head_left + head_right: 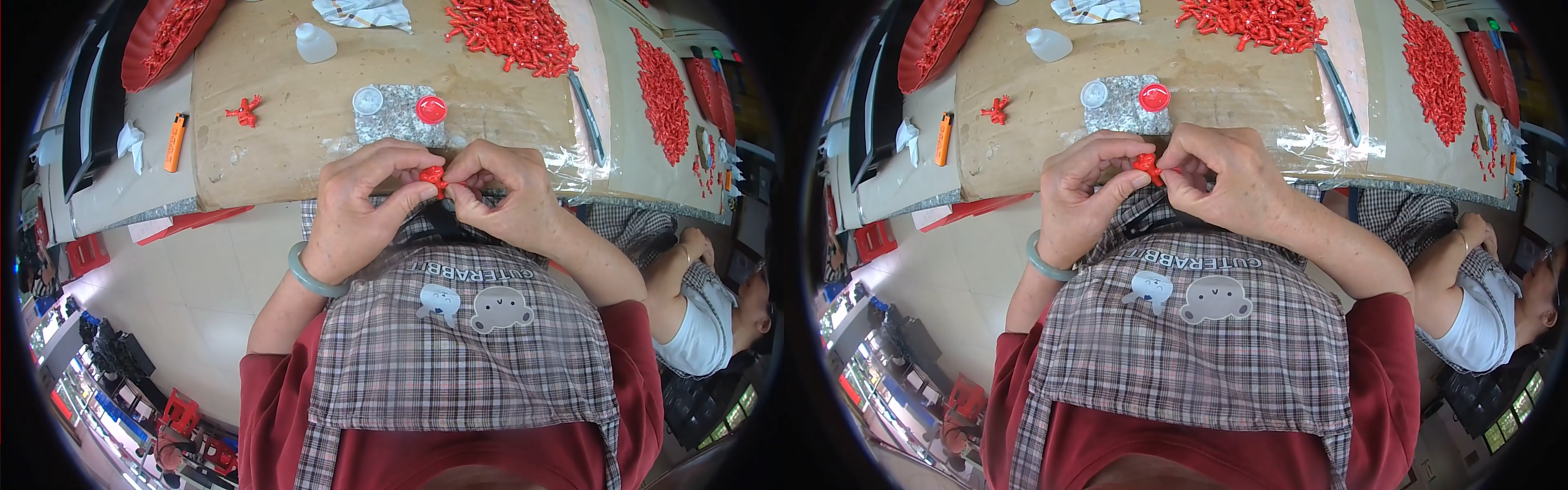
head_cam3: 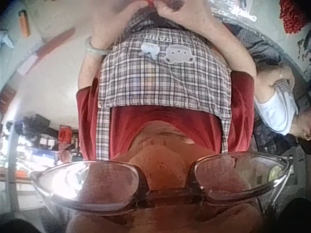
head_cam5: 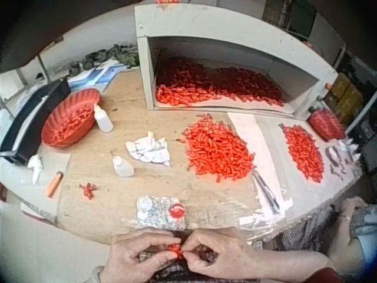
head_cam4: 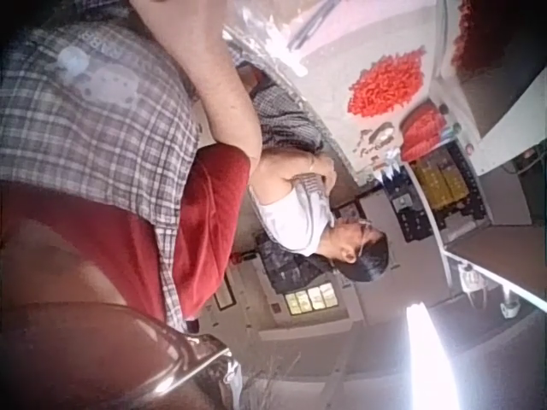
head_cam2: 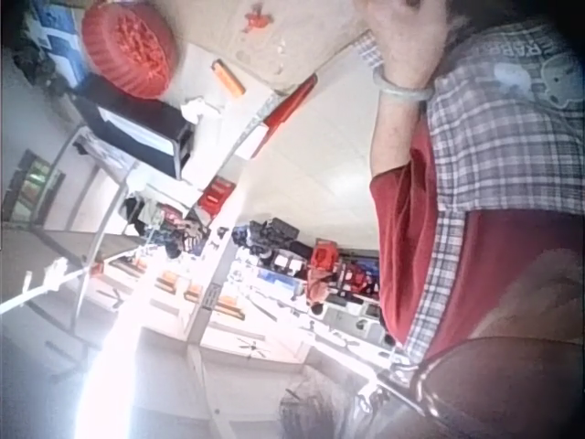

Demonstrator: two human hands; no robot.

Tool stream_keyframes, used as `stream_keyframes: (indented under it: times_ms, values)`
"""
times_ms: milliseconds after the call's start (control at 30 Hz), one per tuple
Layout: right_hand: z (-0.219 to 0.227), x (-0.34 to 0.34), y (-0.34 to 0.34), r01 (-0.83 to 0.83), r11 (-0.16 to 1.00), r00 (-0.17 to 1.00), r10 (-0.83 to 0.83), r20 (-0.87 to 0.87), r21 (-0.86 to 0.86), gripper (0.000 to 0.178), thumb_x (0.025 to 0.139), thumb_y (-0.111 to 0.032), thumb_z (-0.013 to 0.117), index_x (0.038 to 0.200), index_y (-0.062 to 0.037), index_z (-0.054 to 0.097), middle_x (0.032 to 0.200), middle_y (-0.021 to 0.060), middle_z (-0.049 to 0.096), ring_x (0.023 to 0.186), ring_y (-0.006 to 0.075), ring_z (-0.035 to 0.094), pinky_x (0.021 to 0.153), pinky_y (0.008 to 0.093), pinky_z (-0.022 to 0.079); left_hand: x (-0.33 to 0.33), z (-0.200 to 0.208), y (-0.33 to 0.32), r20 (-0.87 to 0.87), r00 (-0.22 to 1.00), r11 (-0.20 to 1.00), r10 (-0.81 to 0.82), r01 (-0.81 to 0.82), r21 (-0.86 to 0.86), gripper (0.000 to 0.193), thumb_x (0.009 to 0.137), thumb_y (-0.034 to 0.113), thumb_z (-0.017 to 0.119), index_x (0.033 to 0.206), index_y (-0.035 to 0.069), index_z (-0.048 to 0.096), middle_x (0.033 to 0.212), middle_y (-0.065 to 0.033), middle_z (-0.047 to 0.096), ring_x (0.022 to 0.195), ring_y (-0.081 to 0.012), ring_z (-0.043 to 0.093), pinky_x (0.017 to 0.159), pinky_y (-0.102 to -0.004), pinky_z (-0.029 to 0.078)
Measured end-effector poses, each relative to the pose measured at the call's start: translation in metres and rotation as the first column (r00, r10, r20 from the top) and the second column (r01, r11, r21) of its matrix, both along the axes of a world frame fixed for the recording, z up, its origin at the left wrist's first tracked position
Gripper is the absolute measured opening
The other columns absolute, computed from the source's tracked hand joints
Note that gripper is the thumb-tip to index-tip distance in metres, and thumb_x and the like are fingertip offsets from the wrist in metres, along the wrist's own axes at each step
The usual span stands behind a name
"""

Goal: The person assembles small red plastic parts into larger units by hand, using a glue bottle to secure the components.

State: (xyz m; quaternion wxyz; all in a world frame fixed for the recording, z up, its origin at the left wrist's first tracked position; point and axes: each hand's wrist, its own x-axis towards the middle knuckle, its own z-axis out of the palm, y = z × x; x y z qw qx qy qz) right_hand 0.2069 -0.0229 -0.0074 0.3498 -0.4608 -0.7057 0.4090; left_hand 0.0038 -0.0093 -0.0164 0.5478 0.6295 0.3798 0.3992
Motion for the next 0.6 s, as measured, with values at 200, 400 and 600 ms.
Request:
stream_keyframes:
  times_ms: [200,400,600]
  values:
    - [0.0033,0.0027,-0.0007,-0.022,0.991,0.999,0.026,0.028,-0.132,0.012,0.078,0.004,0.07,0.087,0.0003,0.063,0.079,0.0061,0.068,0.07,0.0102,0.067,0.064,0.0237,0.056,0.0011,0.0032,-0.0008,-0.051,0.999,0.999,0.015,-0.013,0.045,0.021,0.079,-0.004,0.071,0.1,-0.003,0.069,0.099,-0.0133,0.069,0.085,-0.0211,0.071,0.074,-0.0296,0.06]
    - [-0.0039,-0.0027,-0.0021,0.031,0.996,0.998,-0.035,-0.046,-0.089,0.011,0.077,-0.001,0.07,0.083,-0.0004,0.061,0.068,0.0056,0.064,0.058,0.0114,0.064,0.051,0.025,0.051,0.0012,0.002,-0.0012,-0.045,0.999,0.999,0.028,-0.027,0.031,0.02,0.079,-0.004,0.071,0.099,-0.004,0.069,0.098,-0.0134,0.069,0.084,-0.0213,0.071,0.074,-0.0292,0.061]
    - [-0.0051,-0.0034,-0.002,0.029,0.996,0.998,-0.033,-0.045,-0.083,0.012,0.077,-0.001,0.07,0.084,-0.0003,0.061,0.068,0.0054,0.064,0.058,0.0113,0.064,0.051,0.0243,0.05,-0.0027,0.0044,-0.0021,-0.089,0.996,1.0,-0.016,0.014,-0.026,0.024,0.082,-0.004,0.072,0.106,-0.003,0.069,0.104,-0.0115,0.067,0.091,-0.0161,0.066,0.082,-0.0283,0.057]
